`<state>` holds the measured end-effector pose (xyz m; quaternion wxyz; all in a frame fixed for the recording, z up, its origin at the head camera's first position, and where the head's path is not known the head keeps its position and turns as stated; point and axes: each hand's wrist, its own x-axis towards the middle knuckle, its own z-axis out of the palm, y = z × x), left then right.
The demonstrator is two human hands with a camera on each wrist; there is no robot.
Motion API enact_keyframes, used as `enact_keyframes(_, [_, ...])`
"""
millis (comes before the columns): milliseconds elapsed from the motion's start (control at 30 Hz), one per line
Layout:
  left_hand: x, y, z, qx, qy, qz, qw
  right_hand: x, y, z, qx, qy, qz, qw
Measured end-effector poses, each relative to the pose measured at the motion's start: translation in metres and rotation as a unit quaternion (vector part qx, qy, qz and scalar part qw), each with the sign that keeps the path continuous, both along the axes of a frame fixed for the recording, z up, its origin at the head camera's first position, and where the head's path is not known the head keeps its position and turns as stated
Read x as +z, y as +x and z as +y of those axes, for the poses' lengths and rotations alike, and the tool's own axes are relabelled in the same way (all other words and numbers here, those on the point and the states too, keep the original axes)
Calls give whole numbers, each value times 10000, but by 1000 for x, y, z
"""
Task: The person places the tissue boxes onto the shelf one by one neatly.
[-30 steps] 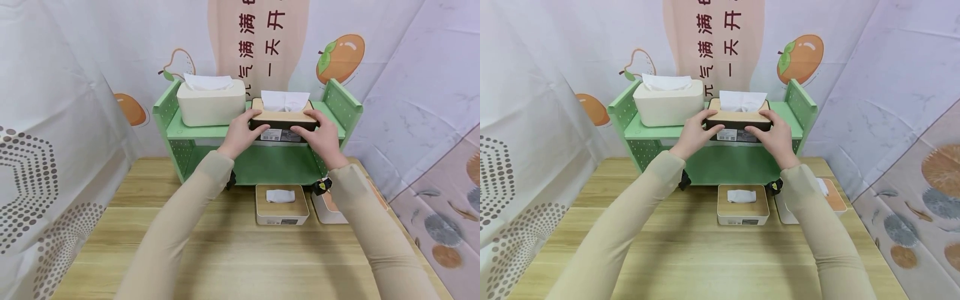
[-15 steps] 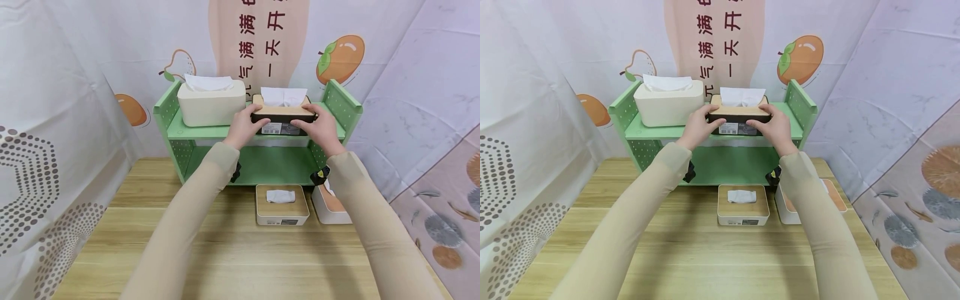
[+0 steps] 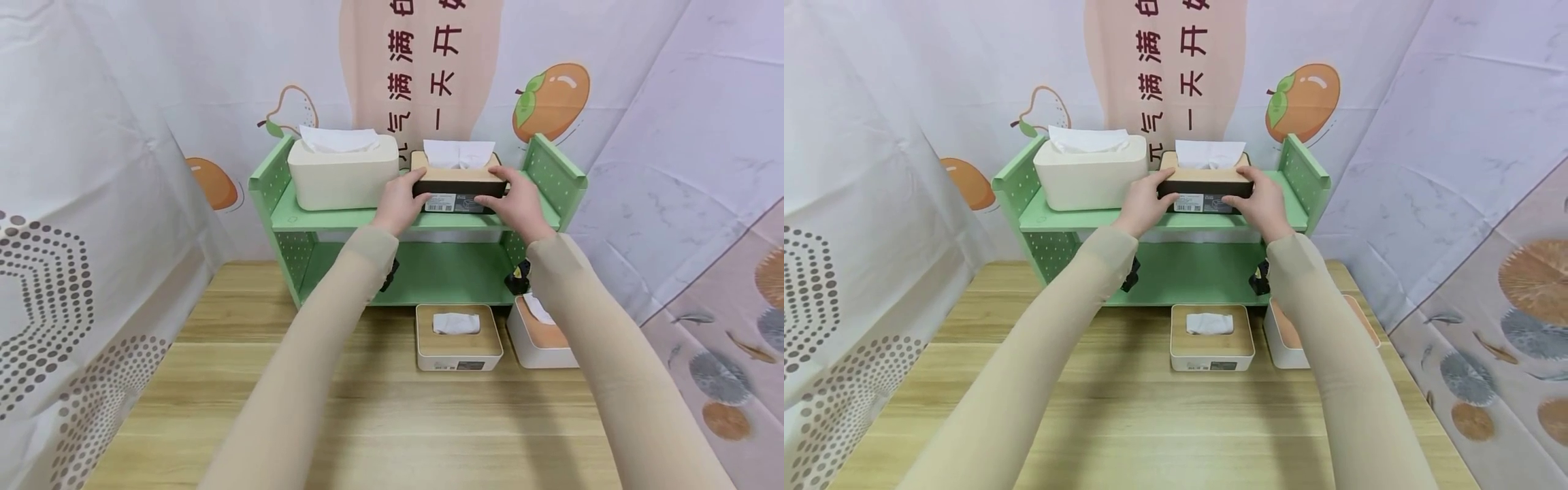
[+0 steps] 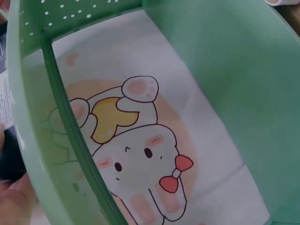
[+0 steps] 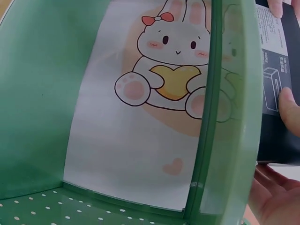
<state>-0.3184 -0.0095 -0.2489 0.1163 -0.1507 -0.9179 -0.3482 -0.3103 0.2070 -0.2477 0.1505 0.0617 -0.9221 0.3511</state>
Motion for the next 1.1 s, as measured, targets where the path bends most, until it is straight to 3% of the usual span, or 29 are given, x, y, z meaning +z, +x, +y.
enact_keyframes(367, [-5,-10,8,184,-120,223,9995,-6,-8,-3,-163,-98,98,9998])
enact_keyframes(600, [-2,-15,13,288,-59,20,9996,-9,-13,-5,-366,-133,192,9991])
enact_keyframes(800, [-1,-13,15,379,-170,-83,9991,-13,-12,-8,-585,-147,305,9977])
enact_keyframes(1100, [2,-6,18,383,-207,109,9990,-14,-7,-8,-763,-115,316,9965])
